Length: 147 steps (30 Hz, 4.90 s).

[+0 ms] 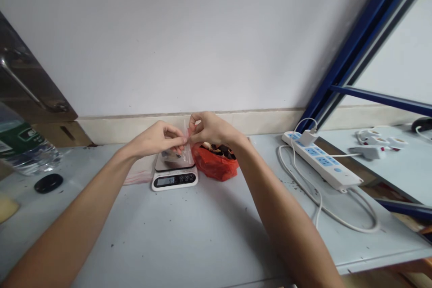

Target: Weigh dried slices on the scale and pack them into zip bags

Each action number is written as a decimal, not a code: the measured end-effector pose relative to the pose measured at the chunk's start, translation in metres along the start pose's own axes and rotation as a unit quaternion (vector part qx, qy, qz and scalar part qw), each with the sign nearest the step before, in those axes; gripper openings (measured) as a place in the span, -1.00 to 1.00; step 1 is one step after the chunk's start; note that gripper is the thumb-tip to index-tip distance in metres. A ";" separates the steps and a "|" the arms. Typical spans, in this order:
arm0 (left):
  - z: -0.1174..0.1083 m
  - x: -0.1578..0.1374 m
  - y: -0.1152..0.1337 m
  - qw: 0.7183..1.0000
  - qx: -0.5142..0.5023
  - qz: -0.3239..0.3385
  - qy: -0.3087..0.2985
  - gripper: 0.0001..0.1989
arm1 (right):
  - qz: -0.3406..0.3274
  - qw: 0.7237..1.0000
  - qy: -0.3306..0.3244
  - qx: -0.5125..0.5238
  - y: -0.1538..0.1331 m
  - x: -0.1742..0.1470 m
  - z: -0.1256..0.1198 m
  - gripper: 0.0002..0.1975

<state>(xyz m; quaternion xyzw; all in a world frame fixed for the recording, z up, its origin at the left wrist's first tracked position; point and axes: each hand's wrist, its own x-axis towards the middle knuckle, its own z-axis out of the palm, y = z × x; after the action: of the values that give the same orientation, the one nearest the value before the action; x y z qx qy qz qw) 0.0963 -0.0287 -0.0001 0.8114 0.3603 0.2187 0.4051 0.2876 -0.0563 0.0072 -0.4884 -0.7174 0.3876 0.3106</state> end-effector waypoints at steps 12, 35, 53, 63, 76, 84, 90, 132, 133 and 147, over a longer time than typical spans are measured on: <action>0.003 -0.002 0.009 0.999 0.001 -0.008 0.047 -0.79 | 0.032 0.999 0.018 -0.025 -0.011 -0.006 0.004 -0.75; -0.010 -0.003 0.003 0.999 -0.036 -0.014 0.038 -0.76 | -0.021 0.979 0.148 -0.141 -0.004 -0.007 -0.011 -0.81; -0.011 0.006 -0.005 0.932 -0.101 0.143 0.318 -0.89 | -0.076 0.934 0.082 -0.339 -0.005 -0.011 -0.006 -0.22; -0.008 0.014 -0.022 0.929 -0.346 -0.008 0.132 -0.65 | -0.103 0.969 0.100 -0.203 -0.007 -0.027 -0.040 0.00; -0.011 0.051 0.011 0.979 -0.062 0.082 0.177 -0.74 | 0.095 0.951 -0.059 -0.287 0.022 -0.057 -0.099 -0.61; -0.008 0.067 0.042 0.985 0.031 0.125 0.114 -0.80 | 0.142 0.930 -0.015 -0.338 0.017 -0.042 -0.085 -0.33; -0.007 0.072 0.054 0.970 0.124 0.133 0.161 -0.78 | 0.118 0.947 -0.021 -0.298 0.026 -0.029 -0.079 -0.46; -0.122 -0.063 -0.096 0.952 0.210 -0.223 0.013 -0.68 | -0.202 0.797 -0.157 -0.548 -0.007 0.048 0.174 -0.70; -0.118 -0.059 -0.096 0.954 0.234 -0.186 0.001 -0.65 | -0.199 0.796 -0.157 -0.550 -0.005 0.047 0.175 -0.69; -0.065 -0.027 -0.113 0.883 0.394 -0.200 -0.155 -0.02 | -0.241 0.772 -0.116 -0.576 0.003 0.031 0.194 -0.62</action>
<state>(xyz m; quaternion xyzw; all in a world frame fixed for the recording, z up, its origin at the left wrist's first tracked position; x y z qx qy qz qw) -0.0095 0.0298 -0.0560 0.8383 0.5040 -0.1562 0.1375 0.1186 -0.0756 -0.0919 -0.3380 -0.9313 -0.1322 -0.0309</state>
